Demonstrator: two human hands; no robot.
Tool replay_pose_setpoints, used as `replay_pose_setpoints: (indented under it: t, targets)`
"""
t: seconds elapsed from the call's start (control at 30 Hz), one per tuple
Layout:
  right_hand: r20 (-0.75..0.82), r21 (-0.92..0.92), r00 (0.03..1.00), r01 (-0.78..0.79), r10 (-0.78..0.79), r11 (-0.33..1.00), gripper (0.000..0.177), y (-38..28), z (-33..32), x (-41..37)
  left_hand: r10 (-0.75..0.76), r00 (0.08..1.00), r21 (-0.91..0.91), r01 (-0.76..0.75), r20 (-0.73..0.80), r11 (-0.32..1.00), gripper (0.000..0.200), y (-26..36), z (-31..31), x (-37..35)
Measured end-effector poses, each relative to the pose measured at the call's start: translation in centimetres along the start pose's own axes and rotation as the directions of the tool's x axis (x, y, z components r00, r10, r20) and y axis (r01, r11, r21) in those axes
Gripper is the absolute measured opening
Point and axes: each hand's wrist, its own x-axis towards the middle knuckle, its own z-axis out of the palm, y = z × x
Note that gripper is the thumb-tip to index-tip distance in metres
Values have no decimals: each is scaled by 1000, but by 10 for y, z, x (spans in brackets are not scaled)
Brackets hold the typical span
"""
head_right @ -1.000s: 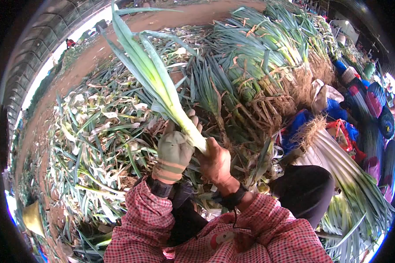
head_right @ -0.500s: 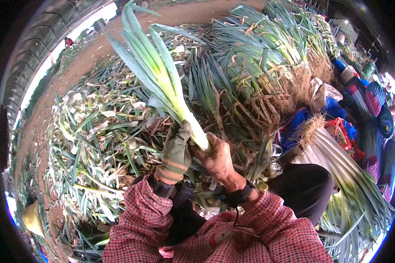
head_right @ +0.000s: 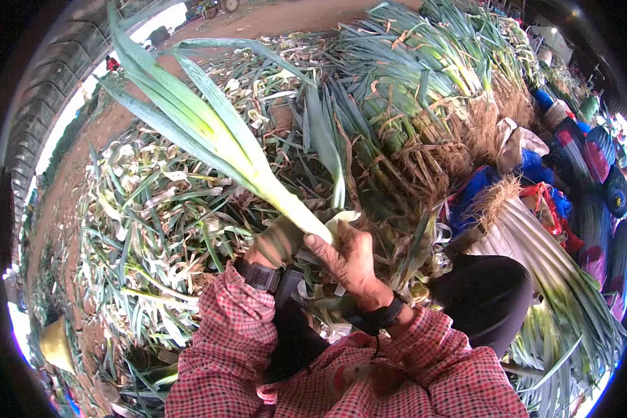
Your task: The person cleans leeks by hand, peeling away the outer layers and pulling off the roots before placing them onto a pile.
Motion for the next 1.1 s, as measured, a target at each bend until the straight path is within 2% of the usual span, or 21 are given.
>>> replay_pose_setpoints:
  t: [0.03, 0.07, 0.1, 0.13, 0.17, 0.2, 0.27, 0.37, 0.43, 0.47, 0.5, 0.53, 0.57, 0.63, 0.67, 0.7, 0.8, 0.87, 1.0, 1.07, 1.1]
  targets:
    - [-26, -8, 999, 27, -27, 1000, 43, -7, -3, 2, 55, 997, 198, -65, 53, 978, 31, -9, 5, 7]
    - [-15, -30, 999, 28, -28, 999, 42, -6, -8, 4, 48, 977, -294, -108, -206, 950, 29, -8, 7, 6]
    - [-56, -158, 992, 100, -109, 982, 42, -6, -11, 6, -85, 906, -688, -251, -415, 681, 28, -6, 9, 5]
    - [-83, -243, 985, 126, -151, 962, 41, -7, -14, 8, -299, 807, -858, -445, -509, 258, 30, -6, 9, 5]
    - [-111, -325, 974, 152, -197, 933, 39, -10, -15, 11, -345, 739, -761, -338, -579, 554, 44, 8, -23, -2]
    - [-121, -326, 972, 153, -202, 933, 39, -10, -18, 14, -606, 645, -877, -430, -465, 215, 58, 9, -32, 9]
    - [-10, -527, 881, 398, -473, 751, 38, -7, -21, 16, -388, 757, -770, -617, -526, -160, 65, 50, -58, -5]
    - [72, -591, 880, 417, -470, 690, 33, 6, -15, 7, -269, 829, -615, -547, -489, -568, 82, 10, -45, -4]
    - [-15, -714, 923, 259, -385, 650, 29, 4, -18, 6, -310, 799, -650, -600, -515, -466, 79, 5, -38, -9]
    - [-312, -497, 888, 150, -338, 854, 26, 6, -13, 11, -317, 798, -651, -602, -513, -461, 79, 2, -40, -10]
    - [-385, -429, 869, 128, -310, 894, 25, 3, -16, 13, -177, 817, -636, -545, -549, -546, 79, -1, -43, -8]
    - [-313, -516, 848, 228, -429, 826, 27, -1, -19, 16, -32, 814, -625, -470, -580, -624, 79, -3, -44, -5]
    - [-230, -594, 812, 319, -536, 738, 29, -11, -19, 20, -28, 817, -627, -463, -575, -627, 79, -5, -43, -3]
    - [-35, -493, 825, 477, -565, 727, 35, -31, -10, 26, 59, 780, -657, -482, -623, -580, 83, -7, -39, 0]
    - [3, -423, 826, 512, -564, 748, 35, -37, -2, 29, -60, 806, -692, -541, -589, -478, 84, 5, -40, -6]
    - [52, -362, 821, 547, -569, 755, 34, -27, 4, 32, -60, 806, -691, -541, -589, -479, 84, 5, -38, -3]
    - [107, -400, 811, 565, -576, 721, 32, -23, 11, 34, -266, 776, -729, -629, -571, -271, 81, 15, -31, 4]
    - [133, -497, 734, 631, -666, 596, 24, -28, 12, 35, -279, 775, -746, -627, -567, -225, 81, 13, -33, 2]
    - [131, -517, 747, 612, -651, 598, 17, -24, 10, 33, -257, 787, -777, -607, -560, -167, 82, 9, -26, 4]
    - [31, -373, 924, 365, -382, 853, 12, -29, 12, 31, -225, 801, -785, -594, -555, -176, 84, 14, -26, 3]
    - [30, -374, 924, 364, -381, 853, 12, -28, 10, 31, -240, 796, -794, -594, -556, -132, 86, 28, -33, 0]
